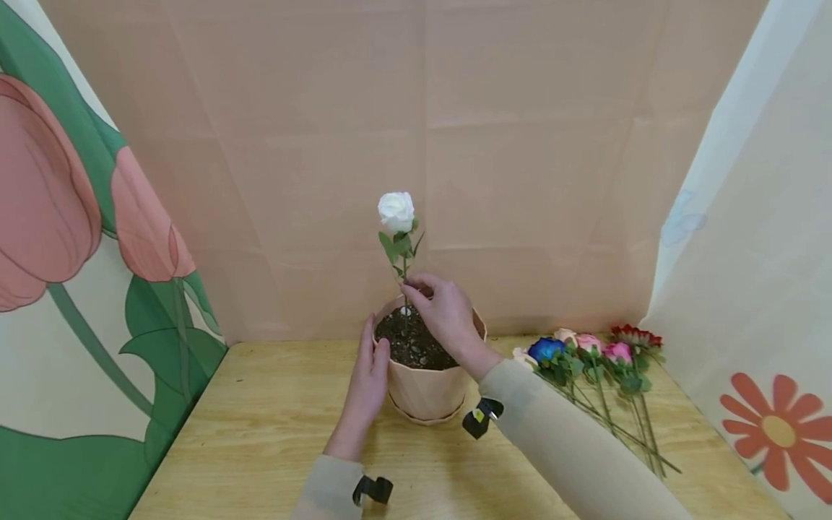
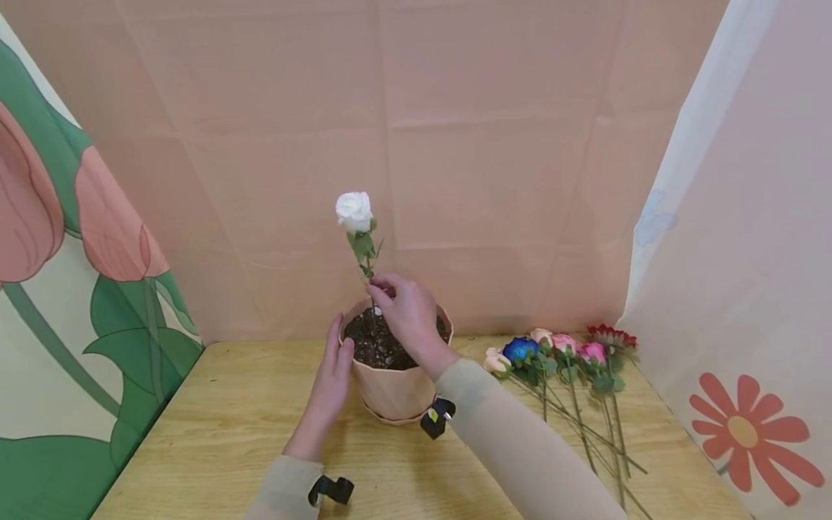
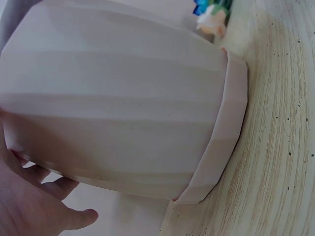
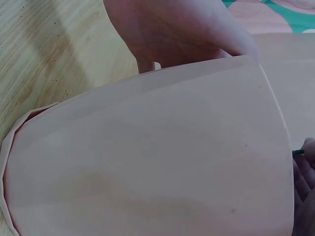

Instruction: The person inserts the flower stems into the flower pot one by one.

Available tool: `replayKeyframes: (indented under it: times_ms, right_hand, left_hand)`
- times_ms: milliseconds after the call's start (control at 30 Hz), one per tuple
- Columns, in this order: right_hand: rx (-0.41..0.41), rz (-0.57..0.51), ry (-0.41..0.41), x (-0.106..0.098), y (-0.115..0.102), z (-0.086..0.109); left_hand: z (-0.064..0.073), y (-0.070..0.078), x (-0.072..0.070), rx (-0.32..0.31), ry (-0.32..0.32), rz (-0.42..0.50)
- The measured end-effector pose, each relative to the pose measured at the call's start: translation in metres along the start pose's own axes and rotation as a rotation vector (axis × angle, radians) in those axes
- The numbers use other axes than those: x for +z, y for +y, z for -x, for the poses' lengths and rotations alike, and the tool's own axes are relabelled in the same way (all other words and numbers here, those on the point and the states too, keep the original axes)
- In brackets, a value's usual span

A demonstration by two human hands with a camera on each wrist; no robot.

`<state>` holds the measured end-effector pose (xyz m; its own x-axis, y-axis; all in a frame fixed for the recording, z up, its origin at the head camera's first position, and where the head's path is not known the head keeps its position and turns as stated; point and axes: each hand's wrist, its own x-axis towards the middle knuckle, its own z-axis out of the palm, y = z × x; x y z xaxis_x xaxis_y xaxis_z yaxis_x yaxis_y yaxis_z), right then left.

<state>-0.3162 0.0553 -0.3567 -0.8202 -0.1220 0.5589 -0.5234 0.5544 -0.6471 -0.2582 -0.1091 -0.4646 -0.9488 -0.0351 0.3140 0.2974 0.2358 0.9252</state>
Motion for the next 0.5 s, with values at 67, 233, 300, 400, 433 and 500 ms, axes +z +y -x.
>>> replayKeyframes:
  times_ms: [67,233,300,400,433,500]
  right_hand:
    - [0.000,-0.002,0.001,-0.001,0.000,0.000]
    - [0.015,-0.007,-0.008,-0.003,-0.001,0.002]
    - [0.030,-0.006,-0.011,-0.006,-0.002,0.002]
    - [0.049,-0.014,-0.015,-0.011,-0.003,0.004]
    - [0.053,-0.019,-0.016,-0.013,-0.002,0.005]
    - [0.060,-0.030,-0.020,-0.018,-0.002,0.007]
  left_hand:
    - [0.000,0.000,0.000,0.003,-0.001,0.001]
    - [0.000,0.000,0.000,0.006,0.000,0.006]
    - [0.000,-0.001,0.000,0.007,0.000,0.003]
    - [-0.001,-0.002,0.000,0.003,0.001,0.004]
    - [0.000,-0.002,0.000,0.002,0.001,0.003]
    - [0.000,-0.002,-0.001,0.001,0.003,0.005]
